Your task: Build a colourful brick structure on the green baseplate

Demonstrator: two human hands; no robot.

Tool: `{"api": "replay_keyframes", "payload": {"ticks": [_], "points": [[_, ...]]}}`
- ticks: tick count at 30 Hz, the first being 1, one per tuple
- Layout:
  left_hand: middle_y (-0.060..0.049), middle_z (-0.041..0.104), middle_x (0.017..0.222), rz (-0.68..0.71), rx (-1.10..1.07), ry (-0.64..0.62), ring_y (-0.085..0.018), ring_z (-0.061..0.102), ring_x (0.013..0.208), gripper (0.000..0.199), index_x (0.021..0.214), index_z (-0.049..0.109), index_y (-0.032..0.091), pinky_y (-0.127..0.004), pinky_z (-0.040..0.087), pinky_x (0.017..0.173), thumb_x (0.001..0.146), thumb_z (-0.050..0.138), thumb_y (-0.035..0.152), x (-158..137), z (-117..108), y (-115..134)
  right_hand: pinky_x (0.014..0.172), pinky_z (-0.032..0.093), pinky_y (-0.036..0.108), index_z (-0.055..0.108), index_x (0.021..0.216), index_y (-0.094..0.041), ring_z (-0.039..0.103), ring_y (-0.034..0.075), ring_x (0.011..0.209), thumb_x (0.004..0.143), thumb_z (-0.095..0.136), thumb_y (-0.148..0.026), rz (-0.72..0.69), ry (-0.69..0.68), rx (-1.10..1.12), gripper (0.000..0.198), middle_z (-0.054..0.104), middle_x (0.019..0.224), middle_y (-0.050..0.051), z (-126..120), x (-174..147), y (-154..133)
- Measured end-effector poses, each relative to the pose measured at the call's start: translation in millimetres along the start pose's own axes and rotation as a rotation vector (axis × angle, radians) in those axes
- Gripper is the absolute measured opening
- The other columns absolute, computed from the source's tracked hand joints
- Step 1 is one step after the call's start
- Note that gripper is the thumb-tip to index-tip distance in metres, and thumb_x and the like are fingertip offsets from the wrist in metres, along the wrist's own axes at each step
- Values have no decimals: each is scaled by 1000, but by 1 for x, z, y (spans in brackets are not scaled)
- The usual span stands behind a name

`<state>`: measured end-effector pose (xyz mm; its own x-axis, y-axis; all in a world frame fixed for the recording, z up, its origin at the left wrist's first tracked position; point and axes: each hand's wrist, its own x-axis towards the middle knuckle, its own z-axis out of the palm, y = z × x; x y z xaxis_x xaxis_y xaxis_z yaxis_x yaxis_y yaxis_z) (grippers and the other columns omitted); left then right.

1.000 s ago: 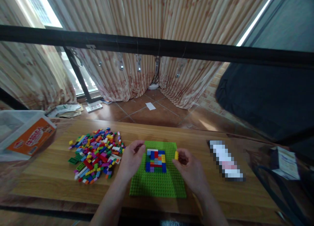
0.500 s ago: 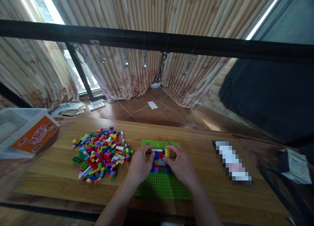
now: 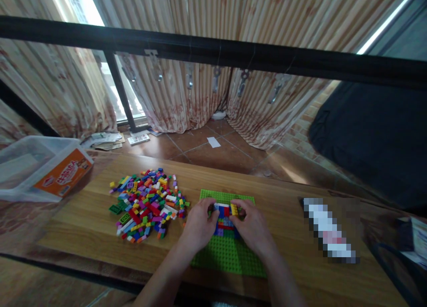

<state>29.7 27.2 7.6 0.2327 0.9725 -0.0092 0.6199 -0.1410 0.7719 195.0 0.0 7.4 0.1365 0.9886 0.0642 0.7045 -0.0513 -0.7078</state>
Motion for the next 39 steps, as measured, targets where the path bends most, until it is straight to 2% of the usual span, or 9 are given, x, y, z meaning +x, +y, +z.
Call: {"api": "replay_keyframes", "payload": {"ticks": [6,14,24,33,39], "points": [[-10,68,105,15,-2,7,-23,62,101,26,107,62,15,-35,49,88,82,55,16,0,0,0,75,50,33,63,111,-20,59,17,81,70,59,-17,11,-16,85,41,63,106,6,3,-2,1],[-8,68,103,43,19,18,-22,62,100,27,108,62,16,-35,49,88,81,55,15,0,0,-1,76,53,33,62,111,-20,62,17,79,71,59,-15,48,-5,211,40,66,100,6,3,-3,6],[-9,67,104,48,8,3,-22,61,103,28,109,61,15,-36,48,91,82,55,16,0,0,-1,72,51,32,63,114,-20,59,17,77,70,60,-16,16,-5,98,43,63,103,5,2,-2,4],[-10,67,104,46,12,-8,-23,61,104,27,108,61,15,-36,48,91,82,55,14,0,-1,-2,92,47,40,64,115,-24,60,21,99,73,62,-21,31,-4,151,42,66,111,5,4,1,12],[-10,67,106,42,10,-7,-22,61,104,28,109,61,14,-36,48,91,82,55,15,1,0,-4,94,47,41,62,117,-24,63,19,97,80,52,-19,17,30,157,39,69,103,5,0,2,19]]}}
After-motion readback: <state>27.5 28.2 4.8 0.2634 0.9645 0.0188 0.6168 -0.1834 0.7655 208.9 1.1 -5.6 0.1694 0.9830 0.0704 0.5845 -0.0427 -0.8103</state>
